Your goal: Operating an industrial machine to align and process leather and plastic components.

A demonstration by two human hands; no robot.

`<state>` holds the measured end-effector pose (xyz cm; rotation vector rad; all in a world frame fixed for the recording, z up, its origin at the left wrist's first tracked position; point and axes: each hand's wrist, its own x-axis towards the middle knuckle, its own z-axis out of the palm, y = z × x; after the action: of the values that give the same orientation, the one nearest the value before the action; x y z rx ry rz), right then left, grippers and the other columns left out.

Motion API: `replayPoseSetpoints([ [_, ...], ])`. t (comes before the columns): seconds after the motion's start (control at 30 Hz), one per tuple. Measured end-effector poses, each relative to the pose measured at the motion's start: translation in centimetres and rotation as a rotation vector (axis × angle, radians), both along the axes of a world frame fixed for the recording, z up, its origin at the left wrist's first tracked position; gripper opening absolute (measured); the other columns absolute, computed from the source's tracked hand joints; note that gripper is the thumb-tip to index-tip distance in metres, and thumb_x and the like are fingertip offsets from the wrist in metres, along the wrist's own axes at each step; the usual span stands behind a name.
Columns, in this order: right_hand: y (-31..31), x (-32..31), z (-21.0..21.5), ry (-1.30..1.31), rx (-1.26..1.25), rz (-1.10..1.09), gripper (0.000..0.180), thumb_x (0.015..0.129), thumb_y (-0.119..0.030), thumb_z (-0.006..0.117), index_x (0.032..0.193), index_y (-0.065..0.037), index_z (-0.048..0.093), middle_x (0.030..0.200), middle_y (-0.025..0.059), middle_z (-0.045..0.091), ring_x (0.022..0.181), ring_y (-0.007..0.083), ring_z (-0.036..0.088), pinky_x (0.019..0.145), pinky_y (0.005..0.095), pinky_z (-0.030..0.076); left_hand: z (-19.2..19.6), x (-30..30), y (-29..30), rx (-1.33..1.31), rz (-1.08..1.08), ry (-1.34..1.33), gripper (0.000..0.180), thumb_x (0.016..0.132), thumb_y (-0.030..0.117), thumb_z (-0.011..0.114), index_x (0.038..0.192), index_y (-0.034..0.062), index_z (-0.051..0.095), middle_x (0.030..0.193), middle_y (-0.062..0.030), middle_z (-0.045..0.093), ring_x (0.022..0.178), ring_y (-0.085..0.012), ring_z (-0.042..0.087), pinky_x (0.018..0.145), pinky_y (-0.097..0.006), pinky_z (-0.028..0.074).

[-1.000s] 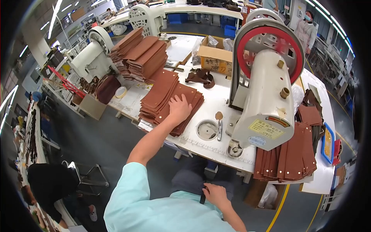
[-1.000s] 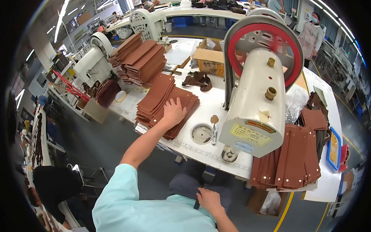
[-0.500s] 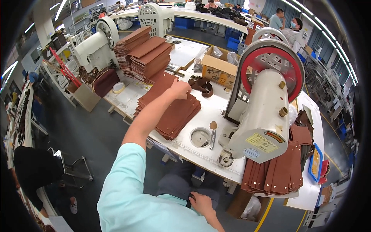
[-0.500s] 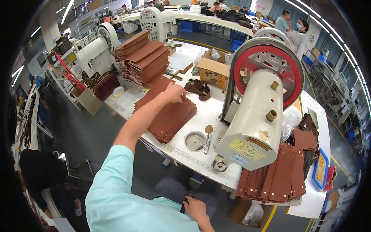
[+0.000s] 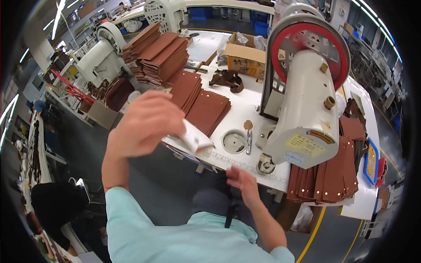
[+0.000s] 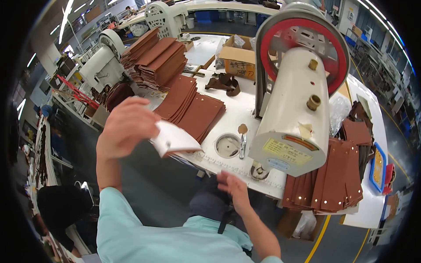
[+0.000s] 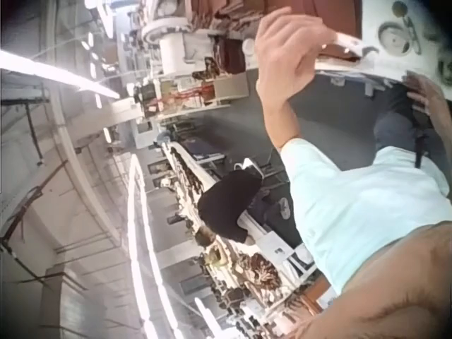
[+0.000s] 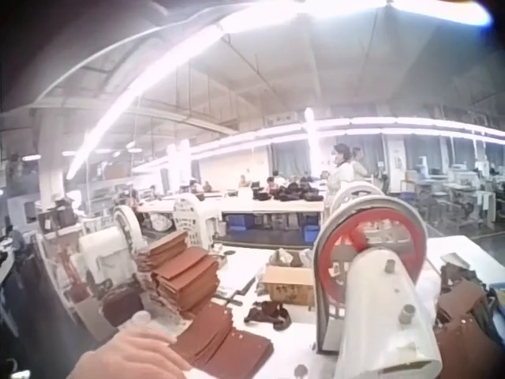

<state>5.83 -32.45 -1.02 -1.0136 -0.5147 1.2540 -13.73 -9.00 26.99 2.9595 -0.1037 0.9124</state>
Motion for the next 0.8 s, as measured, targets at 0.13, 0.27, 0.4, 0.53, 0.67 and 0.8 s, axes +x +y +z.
replayPoseSetpoints([
  [0.13,3.5,1.1,3.8,-0.427,0.261,-0.027,0.064,0.102,-0.047,0.053,0.145,0.001,0.049,0.139,0.0157,0.058,0.133,0.0227,0.052,0.11,0.0365,0.041,-2.3,0.0,-3.7,-0.421,-0.287,-0.026,0.014,0.077,0.003,0.07,0.076,0.0161,0.072,0.084,0.0044,0.075,0.109,-0.0291,0.069,0.114,-0.054,0.034],
  [0.27,4.3,0.8,6.3,-0.044,0.465,0.469,0.075,0.094,-0.052,0.066,0.149,-0.004,0.047,0.128,0.0103,0.064,0.12,0.0147,0.058,0.101,0.0304,0.045,-8.5,3.7,-5.3,-0.76,-0.609,-0.063,0.017,0.078,0.001,0.074,0.08,0.0182,0.076,0.109,-0.0057,0.074,0.132,-0.0419,0.053,0.12,-0.058,0.023],
  [0.4,0.1,2.3,6.7,0.083,0.326,0.395,0.056,0.087,-0.022,0.081,0.134,-0.001,0.06,0.109,0.0045,0.068,0.096,0.0094,0.063,0.082,0.0263,0.051,-15.4,7.3,-7.8,-1.248,-0.796,-0.143,0.013,0.08,0.005,0.077,0.083,0.0166,0.08,0.146,-0.0259,0.05,0.143,-0.0466,0.038,0.12,-0.059,0.022],
  [0.53,-6.8,3.8,3.7,-0.412,0.171,-0.012,0.021,0.087,-0.004,0.077,0.105,0.001,0.067,0.089,0.0003,0.067,0.08,0.0059,0.059,0.071,0.0269,0.051,-20.8,7.8,-11.4,-2.0,-0.764,0.003,0.049,0.096,0.028,0.067,0.136,0.0008,0.058,0.146,-0.0294,0.048,0.135,-0.0405,0.049,0.113,-0.053,0.04],
  [0.67,-9.0,2.3,2.3,-0.099,0.017,-0.377,0.011,0.092,-0.002,0.07,0.102,0.002,0.065,0.091,0.0018,0.068,0.081,0.0047,0.06,0.073,0.0245,0.051,-24.0,9.5,-14.5,-1.852,-0.05,0.288,0.037,0.093,0.007,0.068,0.128,-0.0023,0.062,0.107,-0.0129,0.069,0.093,-0.0141,0.066,0.079,-0.031,0.056],
  [0.8,-8.5,3.2,1.0,-0.137,-0.165,-0.544,0.016,0.099,-0.009,0.064,0.11,0.003,0.064,0.092,0.0031,0.07,0.08,0.0044,0.062,0.072,0.022,0.051,-25.0,13.6,-14.3,-1.653,0.165,0.361,0.031,0.09,0.008,0.075,0.117,-0.0036,0.068,0.084,-0.0022,0.066,0.076,-0.007,0.06,0.07,-0.023,0.052],
])
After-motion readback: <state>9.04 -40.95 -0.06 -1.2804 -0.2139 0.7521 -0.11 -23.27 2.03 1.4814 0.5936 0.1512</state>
